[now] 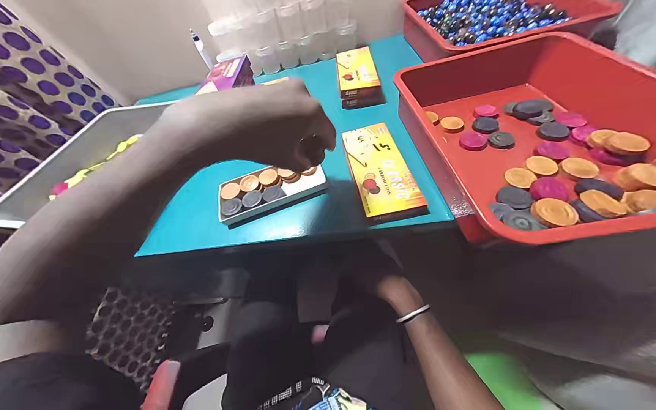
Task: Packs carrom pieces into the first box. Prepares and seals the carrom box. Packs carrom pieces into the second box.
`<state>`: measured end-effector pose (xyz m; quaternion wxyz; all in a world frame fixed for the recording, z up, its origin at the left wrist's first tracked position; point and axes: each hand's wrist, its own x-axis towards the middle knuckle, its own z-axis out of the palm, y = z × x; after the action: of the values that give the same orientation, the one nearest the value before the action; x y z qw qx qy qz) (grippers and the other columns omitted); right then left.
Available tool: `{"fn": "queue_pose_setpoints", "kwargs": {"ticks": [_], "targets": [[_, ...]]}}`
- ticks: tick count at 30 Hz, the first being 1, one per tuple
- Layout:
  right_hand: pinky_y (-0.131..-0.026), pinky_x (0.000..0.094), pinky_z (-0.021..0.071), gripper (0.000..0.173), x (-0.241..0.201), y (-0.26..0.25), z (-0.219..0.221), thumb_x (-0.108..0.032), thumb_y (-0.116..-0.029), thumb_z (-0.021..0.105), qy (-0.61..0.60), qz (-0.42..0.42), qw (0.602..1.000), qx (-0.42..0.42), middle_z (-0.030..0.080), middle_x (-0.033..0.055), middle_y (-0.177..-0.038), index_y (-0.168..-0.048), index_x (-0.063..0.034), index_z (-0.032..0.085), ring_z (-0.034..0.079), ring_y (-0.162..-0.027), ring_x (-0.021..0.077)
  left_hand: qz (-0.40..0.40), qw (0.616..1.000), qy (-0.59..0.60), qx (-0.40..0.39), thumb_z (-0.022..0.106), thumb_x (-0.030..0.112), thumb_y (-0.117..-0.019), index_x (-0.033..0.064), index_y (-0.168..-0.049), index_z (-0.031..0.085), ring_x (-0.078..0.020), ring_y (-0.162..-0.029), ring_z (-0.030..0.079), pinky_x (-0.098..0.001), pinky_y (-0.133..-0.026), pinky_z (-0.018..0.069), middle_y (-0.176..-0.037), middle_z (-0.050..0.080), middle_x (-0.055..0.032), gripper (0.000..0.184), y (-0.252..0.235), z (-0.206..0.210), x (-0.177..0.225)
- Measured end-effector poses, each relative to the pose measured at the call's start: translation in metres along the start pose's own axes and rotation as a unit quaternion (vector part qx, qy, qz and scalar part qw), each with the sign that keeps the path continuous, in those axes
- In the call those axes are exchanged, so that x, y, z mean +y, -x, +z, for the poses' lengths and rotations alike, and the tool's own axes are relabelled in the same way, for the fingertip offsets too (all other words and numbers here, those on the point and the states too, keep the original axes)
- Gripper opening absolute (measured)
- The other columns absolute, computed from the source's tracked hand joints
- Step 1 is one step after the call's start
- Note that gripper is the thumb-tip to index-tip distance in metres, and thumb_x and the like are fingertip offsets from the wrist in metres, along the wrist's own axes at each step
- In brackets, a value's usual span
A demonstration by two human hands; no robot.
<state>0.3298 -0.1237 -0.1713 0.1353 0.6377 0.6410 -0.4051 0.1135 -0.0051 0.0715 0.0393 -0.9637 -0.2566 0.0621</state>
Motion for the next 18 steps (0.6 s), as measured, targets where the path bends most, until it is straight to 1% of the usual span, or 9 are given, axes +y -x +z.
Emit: {"fn": "queue_pose_setpoints", "kwargs": {"ticks": [2, 4, 5, 7, 8, 9, 11, 14, 18], "targets": [[-0.108, 0.0625, 0.0431, 0.049, -0.004, -0.005, -0.004, -0.039, -0.1061, 0.052, 0.018, -0.004, 1.000, 0.010, 0.063, 0.0240, -0.137, -0.134, -0.0002, 0.064, 0.058, -0.132, 0.0414, 0.116, 0.991, 0.039, 0.052, 0.076, 0.023, -0.0833, 0.0227, -0.096, 0.077, -0.0036, -0.067, 0.065, -0.0300, -0.059, 0.0545, -0.079, 0.071, 0.0077, 0.012, -0.002, 0.054, -0.055], [-0.113, 0.0583, 0.0413, 0.048, 0.002, -0.024, 0.003, -0.039, -0.1042, 0.056, 0.020, -0.120, 0.989, 0.088, 0.062, 0.0196, -0.141, -0.139, -0.0064, 0.062, 0.055, -0.135, 0.0364, 0.154, 0.984, 0.079, 0.031, 0.075, 0.026, -0.0850, 0.0288, -0.097, 0.076, 0.0006, -0.065, 0.061, -0.0275, -0.056, 0.0521, -0.078, 0.068, 0.0118, 0.012, -0.004, 0.085, -0.088], [-0.115, 0.0567, 0.0401, 0.049, 0.006, -0.035, 0.006, -0.041, -0.1049, 0.054, 0.026, -0.181, 0.976, 0.122, 0.061, 0.0178, -0.143, -0.142, -0.0094, 0.061, 0.054, -0.137, 0.0351, 0.161, 0.983, 0.088, 0.019, 0.073, 0.026, -0.0865, 0.0288, -0.096, 0.076, 0.0003, -0.064, 0.060, -0.0280, -0.054, 0.0499, -0.077, 0.066, 0.0117, 0.010, -0.005, 0.091, -0.091], [-0.112, 0.0575, 0.0429, 0.047, 0.007, -0.046, 0.006, -0.041, -0.1057, 0.053, 0.043, -0.228, 0.962, 0.143, 0.063, 0.0183, -0.138, -0.139, -0.0091, 0.063, 0.057, -0.133, 0.0367, 0.166, 0.982, 0.084, 0.011, 0.072, 0.020, -0.0864, 0.0250, -0.092, 0.076, -0.0018, -0.061, 0.061, -0.0290, -0.051, 0.0494, -0.073, 0.066, 0.0099, 0.008, -0.005, 0.088, -0.079], [-0.111, 0.0573, 0.0436, 0.047, 0.006, -0.048, 0.005, -0.041, -0.1060, 0.052, 0.049, -0.232, 0.962, 0.140, 0.064, 0.0186, -0.136, -0.137, -0.0085, 0.064, 0.058, -0.131, 0.0369, 0.146, 0.987, 0.074, -0.003, 0.073, 0.015, -0.0841, 0.0218, -0.089, 0.077, -0.0041, -0.061, 0.063, -0.0305, -0.052, 0.0510, -0.072, 0.067, 0.0083, 0.009, -0.003, 0.075, -0.060], [-0.111, 0.0569, 0.0434, 0.046, 0.006, -0.048, 0.005, -0.040, -0.1061, 0.052, 0.050, -0.232, 0.962, 0.137, 0.065, 0.0189, -0.136, -0.137, -0.0079, 0.064, 0.058, -0.131, 0.0369, 0.085, 0.993, 0.059, -0.060, 0.074, 0.008, -0.0846, 0.0178, -0.087, 0.077, -0.0086, -0.067, 0.066, -0.0350, -0.061, 0.0533, -0.074, 0.069, 0.0051, 0.010, 0.000, 0.053, -0.032], [-0.112, 0.0559, 0.0435, 0.046, 0.006, -0.048, 0.006, -0.040, -0.1060, 0.053, 0.052, -0.234, 0.961, 0.135, 0.065, 0.0187, -0.136, -0.136, -0.0077, 0.065, 0.058, -0.132, 0.0361, 0.042, 0.993, 0.045, -0.102, 0.074, 0.007, -0.0862, 0.0160, -0.084, 0.074, -0.0103, -0.070, 0.066, -0.0362, -0.063, 0.0534, -0.075, 0.068, 0.0040, 0.009, 0.001, 0.043, -0.016], [-0.115, 0.0565, 0.0408, 0.049, 0.008, -0.053, 0.010, -0.043, -0.1062, 0.051, 0.063, -0.230, 0.964, 0.120, 0.062, 0.0166, -0.141, -0.142, -0.0109, 0.061, 0.055, -0.136, 0.0350, 0.153, 0.983, 0.100, -0.001, 0.078, 0.021, -0.0796, 0.0230, -0.081, 0.070, -0.0064, -0.057, 0.057, -0.0322, -0.045, 0.0430, -0.066, 0.060, 0.0073, 0.008, 0.002, 0.101, -0.074], [-0.114, 0.0569, 0.0416, 0.049, 0.009, -0.047, 0.010, -0.044, -0.1058, 0.051, 0.047, -0.236, 0.962, 0.126, 0.063, 0.0173, -0.139, -0.141, -0.0106, 0.062, 0.056, -0.134, 0.0351, 0.114, 0.986, 0.110, -0.048, 0.078, 0.028, -0.0824, 0.0298, -0.087, 0.073, -0.0041, -0.060, 0.060, -0.0330, -0.048, 0.0482, -0.070, 0.063, 0.0098, 0.007, 0.004, 0.107, -0.087]]}}
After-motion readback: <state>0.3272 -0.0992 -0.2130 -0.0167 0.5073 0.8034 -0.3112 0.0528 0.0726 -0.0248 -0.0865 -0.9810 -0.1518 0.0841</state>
